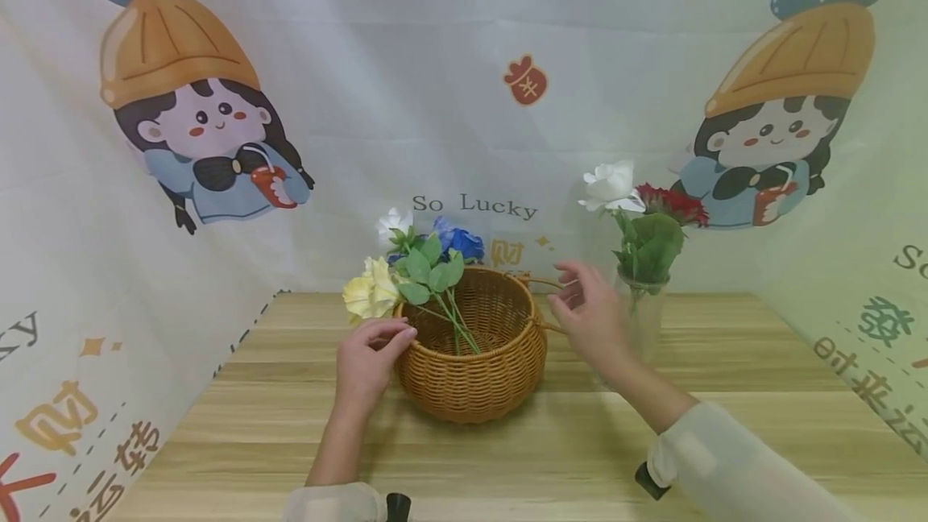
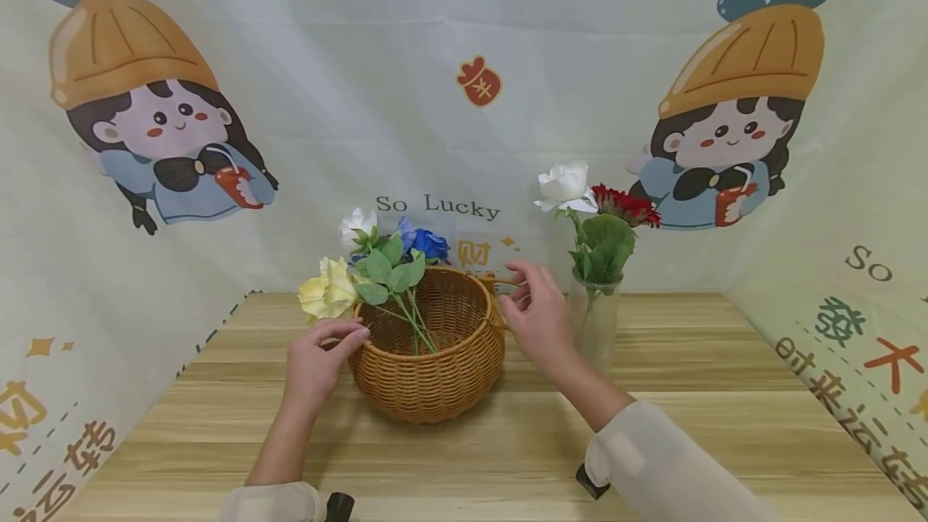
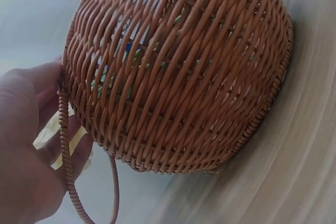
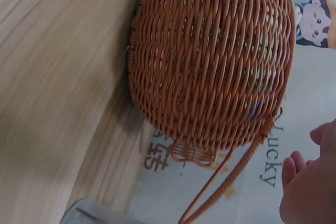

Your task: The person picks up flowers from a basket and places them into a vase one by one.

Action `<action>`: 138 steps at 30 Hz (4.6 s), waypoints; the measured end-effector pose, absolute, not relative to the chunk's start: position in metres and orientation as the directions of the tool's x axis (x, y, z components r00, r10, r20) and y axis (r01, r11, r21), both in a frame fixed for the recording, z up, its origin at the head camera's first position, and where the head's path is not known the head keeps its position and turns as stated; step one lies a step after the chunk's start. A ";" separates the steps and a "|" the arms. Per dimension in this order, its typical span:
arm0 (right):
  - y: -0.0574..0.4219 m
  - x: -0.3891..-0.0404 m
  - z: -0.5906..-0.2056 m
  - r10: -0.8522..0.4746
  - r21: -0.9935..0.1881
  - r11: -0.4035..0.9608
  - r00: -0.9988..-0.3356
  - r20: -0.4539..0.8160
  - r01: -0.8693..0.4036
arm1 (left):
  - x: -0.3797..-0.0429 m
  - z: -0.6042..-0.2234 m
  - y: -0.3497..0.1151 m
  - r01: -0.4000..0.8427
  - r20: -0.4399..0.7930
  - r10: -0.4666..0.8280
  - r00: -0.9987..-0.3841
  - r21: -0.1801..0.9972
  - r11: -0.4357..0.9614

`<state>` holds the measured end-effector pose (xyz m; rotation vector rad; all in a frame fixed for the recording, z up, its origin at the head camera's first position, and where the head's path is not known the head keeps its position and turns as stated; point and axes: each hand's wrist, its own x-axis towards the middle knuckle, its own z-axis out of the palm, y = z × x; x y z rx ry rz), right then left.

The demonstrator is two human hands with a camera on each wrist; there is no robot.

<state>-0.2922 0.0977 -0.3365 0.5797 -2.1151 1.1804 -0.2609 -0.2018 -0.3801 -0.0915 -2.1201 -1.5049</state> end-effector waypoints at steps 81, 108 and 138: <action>0.017 -0.329 -0.311 -0.583 -0.944 0.325 -0.797 -0.157 -0.052 | -0.260 -0.373 -0.195 0.356 0.477 -0.233 -0.847 0.837 0.416; 0.013 -0.327 -0.316 -0.518 -0.935 0.312 -0.855 -0.018 -0.169 | -0.261 -0.377 -0.196 0.408 0.542 -0.254 -0.801 0.804 0.432; 0.012 -0.315 -0.315 -0.177 -0.951 0.107 -0.947 0.267 -0.289 | -0.260 -0.375 -0.199 0.341 0.459 -0.254 -0.851 0.852 0.398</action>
